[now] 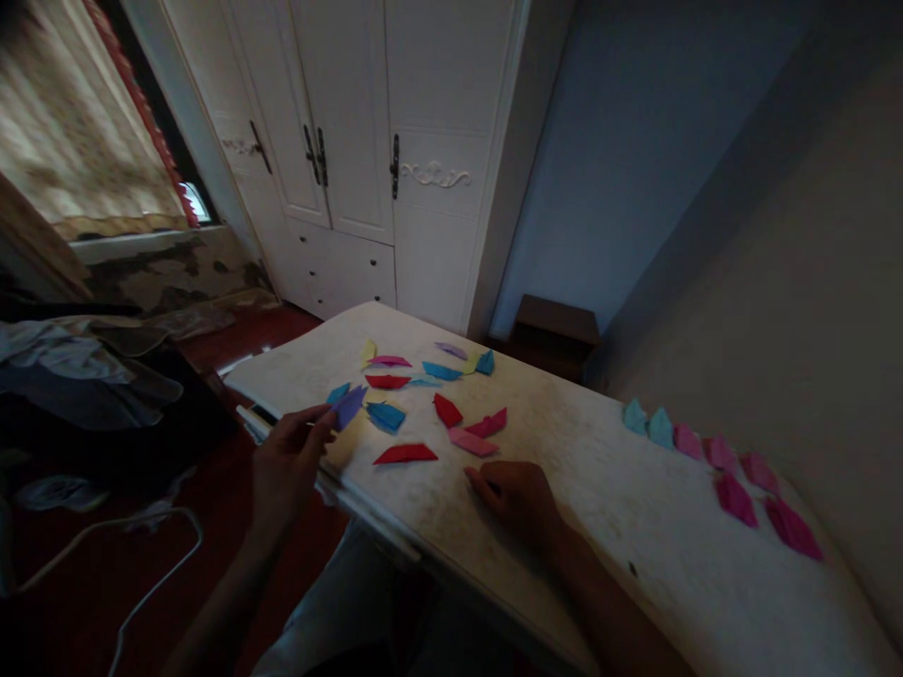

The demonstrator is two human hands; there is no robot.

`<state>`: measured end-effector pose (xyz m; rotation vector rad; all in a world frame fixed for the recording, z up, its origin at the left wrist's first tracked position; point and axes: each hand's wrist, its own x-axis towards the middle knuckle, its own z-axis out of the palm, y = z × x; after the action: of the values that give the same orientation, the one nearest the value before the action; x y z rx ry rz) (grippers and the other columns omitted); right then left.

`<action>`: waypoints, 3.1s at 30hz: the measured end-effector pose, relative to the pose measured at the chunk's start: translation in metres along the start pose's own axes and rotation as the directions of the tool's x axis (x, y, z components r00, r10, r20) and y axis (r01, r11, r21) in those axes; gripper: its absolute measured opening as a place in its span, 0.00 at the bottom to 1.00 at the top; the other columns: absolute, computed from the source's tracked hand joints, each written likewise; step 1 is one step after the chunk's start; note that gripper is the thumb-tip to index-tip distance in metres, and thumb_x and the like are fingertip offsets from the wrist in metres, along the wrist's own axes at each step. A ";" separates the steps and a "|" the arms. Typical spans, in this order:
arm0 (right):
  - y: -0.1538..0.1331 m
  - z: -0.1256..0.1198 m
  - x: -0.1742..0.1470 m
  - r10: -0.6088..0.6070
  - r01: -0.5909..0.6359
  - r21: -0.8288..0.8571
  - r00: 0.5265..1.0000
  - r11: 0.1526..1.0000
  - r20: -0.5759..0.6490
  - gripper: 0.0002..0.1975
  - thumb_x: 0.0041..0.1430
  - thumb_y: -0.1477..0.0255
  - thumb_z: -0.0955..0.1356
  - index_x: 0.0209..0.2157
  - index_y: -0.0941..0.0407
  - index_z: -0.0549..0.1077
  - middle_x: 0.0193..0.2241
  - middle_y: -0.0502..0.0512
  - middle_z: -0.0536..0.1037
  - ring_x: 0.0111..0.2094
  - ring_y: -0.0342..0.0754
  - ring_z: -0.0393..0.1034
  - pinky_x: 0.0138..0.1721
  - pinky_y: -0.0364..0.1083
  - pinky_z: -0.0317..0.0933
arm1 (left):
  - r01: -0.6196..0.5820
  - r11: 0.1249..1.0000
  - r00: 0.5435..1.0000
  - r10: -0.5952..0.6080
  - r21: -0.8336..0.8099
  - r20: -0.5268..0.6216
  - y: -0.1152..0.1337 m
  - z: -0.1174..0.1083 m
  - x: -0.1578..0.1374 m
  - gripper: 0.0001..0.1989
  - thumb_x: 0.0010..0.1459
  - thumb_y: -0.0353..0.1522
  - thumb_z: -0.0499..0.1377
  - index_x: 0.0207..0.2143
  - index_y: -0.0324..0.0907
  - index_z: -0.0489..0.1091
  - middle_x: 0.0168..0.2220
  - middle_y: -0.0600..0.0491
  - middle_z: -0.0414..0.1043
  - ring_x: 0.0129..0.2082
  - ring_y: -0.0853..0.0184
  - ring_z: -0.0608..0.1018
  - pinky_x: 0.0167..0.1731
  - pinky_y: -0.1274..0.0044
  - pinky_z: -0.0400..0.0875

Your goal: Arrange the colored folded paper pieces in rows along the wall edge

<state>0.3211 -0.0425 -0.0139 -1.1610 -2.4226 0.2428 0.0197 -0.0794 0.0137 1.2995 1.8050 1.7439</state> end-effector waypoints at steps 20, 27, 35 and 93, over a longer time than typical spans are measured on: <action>-0.002 -0.003 0.002 -0.018 0.018 0.012 0.999 1.000 -0.041 0.27 0.68 0.62 0.57 0.16 0.57 0.63 0.14 0.48 0.64 0.18 0.39 0.51 0.24 0.43 0.41 | -0.632 0.723 0.762 0.514 0.279 0.395 -0.034 0.008 0.020 0.12 0.63 0.39 0.55 0.36 0.41 0.74 0.37 0.48 0.74 0.38 0.62 0.77 0.38 0.70 0.75; -0.002 -0.003 0.002 -0.013 0.013 0.005 0.999 1.000 -0.040 0.27 0.68 0.62 0.58 0.16 0.57 0.64 0.14 0.48 0.64 0.18 0.39 0.52 0.24 0.43 0.42 | -0.585 0.758 0.790 0.450 0.288 0.417 -0.004 0.020 0.045 0.15 0.62 0.42 0.54 0.35 0.42 0.75 0.36 0.50 0.75 0.33 0.65 0.77 0.31 0.74 0.74; -0.003 -0.004 0.002 -0.026 0.026 0.022 0.999 0.999 -0.037 0.26 0.68 0.63 0.58 0.16 0.57 0.63 0.14 0.48 0.64 0.17 0.39 0.52 0.24 0.42 0.42 | -0.567 0.768 0.778 0.382 0.297 0.499 0.027 0.032 0.108 0.19 0.59 0.45 0.53 0.37 0.40 0.75 0.35 0.48 0.77 0.30 0.65 0.77 0.28 0.76 0.72; 0.000 -0.003 0.001 -0.017 0.017 0.020 1.000 1.000 -0.006 0.27 0.68 0.60 0.58 0.17 0.57 0.64 0.15 0.49 0.65 0.16 0.40 0.58 0.23 0.42 0.45 | -0.632 0.694 0.520 0.048 0.346 0.853 0.007 0.043 0.078 0.23 0.54 0.38 0.63 0.54 0.46 0.70 0.54 0.49 0.73 0.50 0.59 0.76 0.49 0.70 0.67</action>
<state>0.3216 -0.0421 -0.0112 -1.1302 -2.4186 0.2573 0.0125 0.0056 0.0388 2.3877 1.5846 0.3371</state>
